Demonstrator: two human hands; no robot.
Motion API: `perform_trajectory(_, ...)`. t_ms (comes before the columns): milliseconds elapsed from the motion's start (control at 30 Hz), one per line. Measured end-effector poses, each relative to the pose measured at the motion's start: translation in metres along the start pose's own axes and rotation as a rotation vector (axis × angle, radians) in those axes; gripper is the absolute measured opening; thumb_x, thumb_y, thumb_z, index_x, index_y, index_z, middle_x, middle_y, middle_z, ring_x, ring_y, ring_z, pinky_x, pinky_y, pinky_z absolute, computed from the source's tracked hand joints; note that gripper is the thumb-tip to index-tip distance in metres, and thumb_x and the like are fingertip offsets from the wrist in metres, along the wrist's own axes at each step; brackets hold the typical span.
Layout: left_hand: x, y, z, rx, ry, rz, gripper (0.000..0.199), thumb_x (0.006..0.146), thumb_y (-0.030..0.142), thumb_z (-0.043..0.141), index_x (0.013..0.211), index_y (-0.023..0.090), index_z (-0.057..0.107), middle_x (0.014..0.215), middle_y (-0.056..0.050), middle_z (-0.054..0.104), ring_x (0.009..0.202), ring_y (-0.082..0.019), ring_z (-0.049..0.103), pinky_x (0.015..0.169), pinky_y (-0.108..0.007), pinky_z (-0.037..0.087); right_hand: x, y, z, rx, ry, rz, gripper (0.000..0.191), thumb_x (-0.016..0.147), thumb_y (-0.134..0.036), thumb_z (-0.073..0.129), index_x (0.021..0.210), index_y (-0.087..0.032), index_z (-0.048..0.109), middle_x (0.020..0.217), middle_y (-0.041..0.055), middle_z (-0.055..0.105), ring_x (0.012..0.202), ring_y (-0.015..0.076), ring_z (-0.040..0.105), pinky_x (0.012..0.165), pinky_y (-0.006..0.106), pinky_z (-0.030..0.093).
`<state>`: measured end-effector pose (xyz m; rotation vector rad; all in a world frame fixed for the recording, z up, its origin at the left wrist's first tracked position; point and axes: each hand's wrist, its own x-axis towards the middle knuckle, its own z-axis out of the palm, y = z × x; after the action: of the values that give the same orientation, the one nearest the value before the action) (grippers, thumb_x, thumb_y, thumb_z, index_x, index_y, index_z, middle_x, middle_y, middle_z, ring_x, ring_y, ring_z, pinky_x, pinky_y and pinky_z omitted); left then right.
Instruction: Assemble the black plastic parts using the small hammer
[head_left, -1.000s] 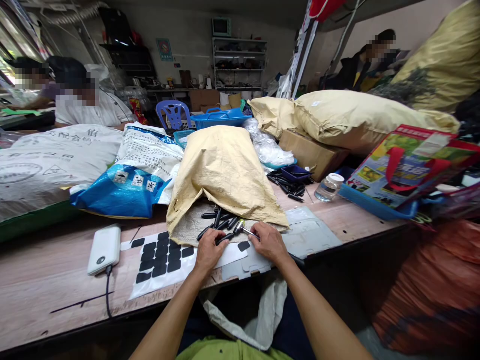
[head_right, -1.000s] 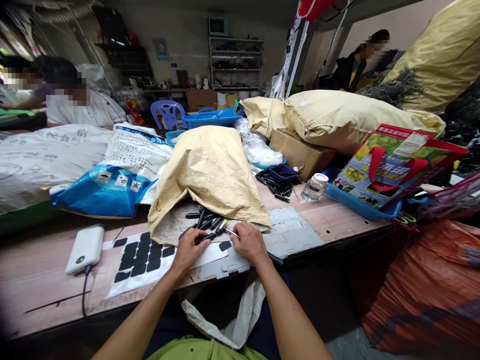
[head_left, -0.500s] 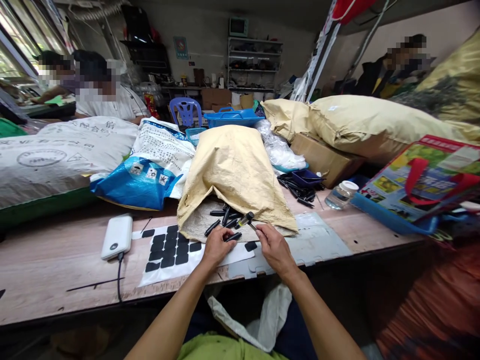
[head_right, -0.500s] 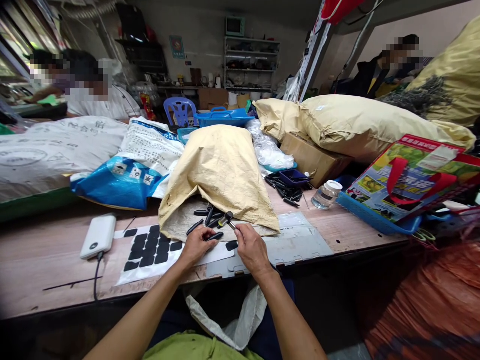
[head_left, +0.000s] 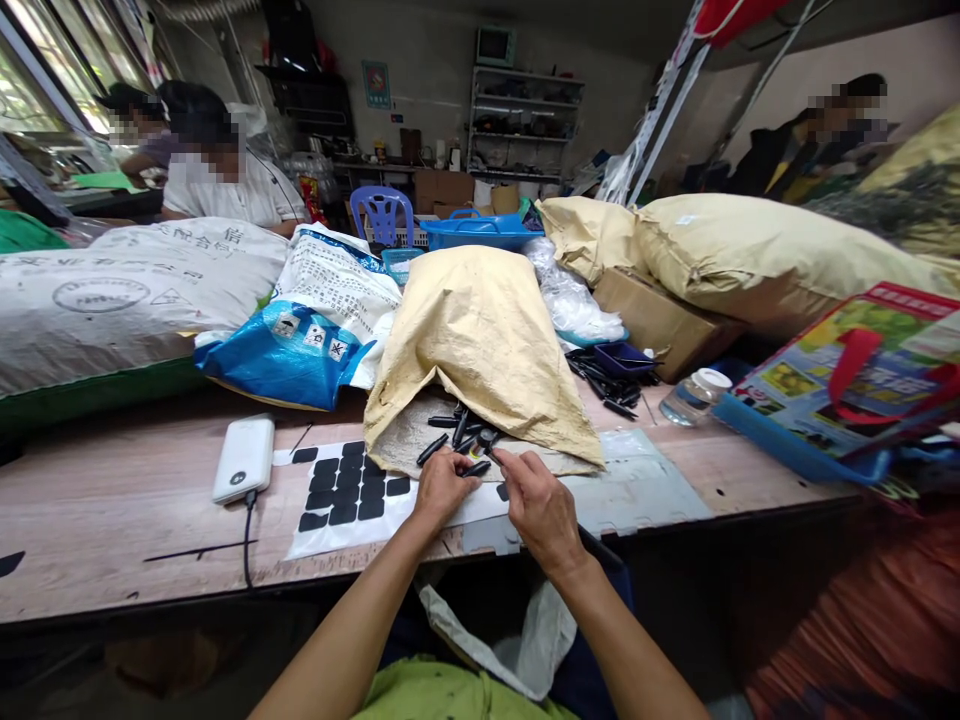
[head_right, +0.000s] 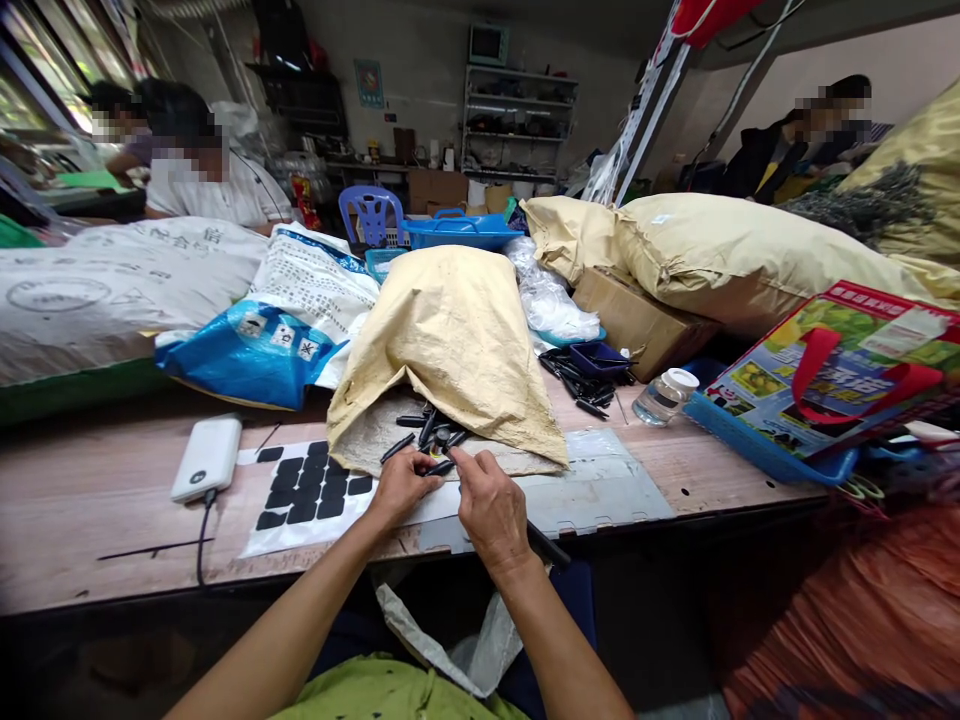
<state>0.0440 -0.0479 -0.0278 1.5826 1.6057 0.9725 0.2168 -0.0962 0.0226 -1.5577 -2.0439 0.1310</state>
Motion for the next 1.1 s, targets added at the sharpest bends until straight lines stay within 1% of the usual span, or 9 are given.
perform_trajectory(167,-0.001,0.004,-0.003,0.064,-0.029,0.045,0.008,0.064,0.015,0.080,0.070,0.019,0.078,0.070,0.001,0.061,0.067,-0.015,0.057,0.066,-0.028,0.042,-0.008,0.000,0.006,-0.097,-0.085,-0.046,0.041,0.101,-0.019,0.043,0.134,-0.031,0.064,0.096,0.0055,0.065,0.082,0.0182,0.062,0.069,0.026,0.042)
perform_trajectory(233,0.000,0.005,-0.004,0.053,-0.041,0.041,0.007,0.064,0.016,0.079,0.071,0.020,0.079,0.070,0.001,0.061,0.067,-0.015,0.057,0.067,-0.028,0.042,-0.009,0.001,0.008,-0.116,-0.103,-0.039,0.040,0.100,-0.019,0.044,0.133,-0.032,0.064,0.096,0.0049,0.065,0.079,0.0179,0.061,0.067,0.026,0.041)
perform_trajectory(400,0.001,0.004,-0.004,-0.008,-0.054,-0.003,0.017,0.062,0.016,0.081,0.079,0.020,0.080,0.076,0.000,0.066,0.069,-0.016,0.060,0.069,-0.030,0.045,-0.007,0.003,0.006,-0.128,-0.027,-0.004,0.042,0.100,-0.018,0.045,0.135,-0.032,0.064,0.096,0.0055,0.066,0.083,0.0185,0.061,0.069,0.026,0.041)
perform_trajectory(567,0.001,0.004,-0.003,0.026,-0.022,-0.001,0.017,0.061,0.015,0.082,0.078,0.020,0.080,0.075,-0.001,0.065,0.071,-0.018,0.060,0.070,-0.031,0.046,-0.009,0.008,0.009,-0.122,-0.038,0.012,0.039,0.099,-0.018,0.047,0.130,-0.032,0.067,0.094,0.0047,0.066,0.079,0.0178,0.061,0.067,0.027,0.039)
perform_trajectory(767,-0.004,-0.005,-0.002,0.039,-0.016,0.120,0.013,0.070,0.021,0.079,0.083,0.020,0.079,0.082,-0.002,0.064,0.080,-0.020,0.061,0.076,-0.033,0.046,-0.007,0.029,0.005,-0.169,0.088,0.098,0.035,0.103,-0.024,0.044,0.128,-0.029,0.067,0.095,0.0064,0.065,0.084,0.0196,0.060,0.071,0.029,0.039)
perform_trajectory(900,-0.010,-0.012,-0.003,0.078,-0.011,0.224,0.013,0.080,0.026,0.073,0.091,0.022,0.077,0.090,-0.003,0.065,0.091,-0.023,0.060,0.084,-0.034,0.045,-0.009,0.051,0.008,-0.314,0.056,0.128,0.031,0.101,-0.021,0.046,0.118,-0.024,0.072,0.093,0.0094,0.064,0.088,0.0231,0.056,0.077,0.033,0.037)
perform_trajectory(967,-0.011,-0.013,-0.003,0.100,-0.030,0.261,0.014,0.084,0.028,0.070,0.096,0.023,0.076,0.092,-0.004,0.065,0.094,-0.023,0.059,0.086,-0.034,0.044,-0.010,0.057,0.008,-0.331,0.056,0.133,0.027,0.099,-0.020,0.049,0.112,-0.023,0.073,0.095,0.0108,0.063,0.092,0.0255,0.054,0.079,0.035,0.038)
perform_trajectory(1033,-0.012,-0.013,-0.004,0.136,-0.053,0.298,0.016,0.089,0.029,0.066,0.101,0.024,0.075,0.095,-0.004,0.066,0.096,-0.023,0.058,0.088,-0.035,0.043,-0.008,0.055,0.007,-0.281,0.072,0.103,0.024,0.097,-0.019,0.053,0.111,-0.022,0.072,0.100,0.0112,0.063,0.099,0.0271,0.053,0.084,0.037,0.040)
perform_trajectory(1100,-0.014,-0.012,-0.004,0.190,-0.069,0.331,0.017,0.093,0.030,0.061,0.104,0.025,0.073,0.100,-0.004,0.068,0.097,-0.024,0.057,0.090,-0.036,0.041,-0.004,0.049,0.004,-0.164,0.043,0.003,0.025,0.094,-0.020,0.058,0.117,-0.023,0.069,0.106,0.0102,0.063,0.104,0.0267,0.053,0.090,0.037,0.042)
